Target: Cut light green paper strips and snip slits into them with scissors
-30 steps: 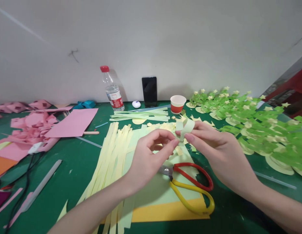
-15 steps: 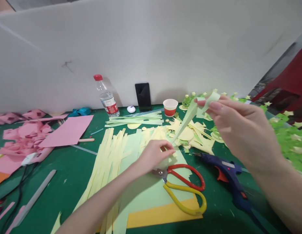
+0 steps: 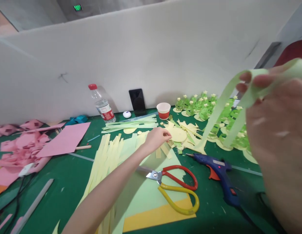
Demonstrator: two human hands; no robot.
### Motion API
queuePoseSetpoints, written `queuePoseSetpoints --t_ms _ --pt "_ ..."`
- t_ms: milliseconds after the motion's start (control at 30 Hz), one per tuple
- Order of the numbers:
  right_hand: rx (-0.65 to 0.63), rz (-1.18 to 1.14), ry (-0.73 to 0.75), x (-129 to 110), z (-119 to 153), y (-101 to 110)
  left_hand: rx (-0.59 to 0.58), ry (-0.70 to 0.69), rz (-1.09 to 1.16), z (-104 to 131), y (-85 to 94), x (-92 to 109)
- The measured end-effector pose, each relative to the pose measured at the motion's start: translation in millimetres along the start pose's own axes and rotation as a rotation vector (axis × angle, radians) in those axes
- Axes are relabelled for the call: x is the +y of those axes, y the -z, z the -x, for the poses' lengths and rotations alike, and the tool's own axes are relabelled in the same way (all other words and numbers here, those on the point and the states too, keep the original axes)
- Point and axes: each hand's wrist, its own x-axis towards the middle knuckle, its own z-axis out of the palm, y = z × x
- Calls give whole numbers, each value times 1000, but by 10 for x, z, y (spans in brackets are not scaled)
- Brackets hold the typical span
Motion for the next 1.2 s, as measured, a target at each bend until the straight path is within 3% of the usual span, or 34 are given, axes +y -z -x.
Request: queuePoseSetpoints --t_ms 100,233,467,633,900,1100,1200 --pt "166 -197 6 -31 -8 -55 48 -23 46 9 75 29" --pt "27 -278 17 35 -12 -122 153 -136 218 149 187 179" --pt "-191 -178 -43 108 36 -216 321 -399 596 730 275 628" --pt "-249 -163 -45 124 85 -258 458 -402 662 900 256 796" --pt "-429 -166 -42 108 148 -383 509 -316 637 1027 294 653" --pt "-595 -206 -157 111 138 -434 409 -248 505 1276 439 483" --pt "-603 -72 -124 116 145 -424 346 -170 552 1396 497 358"
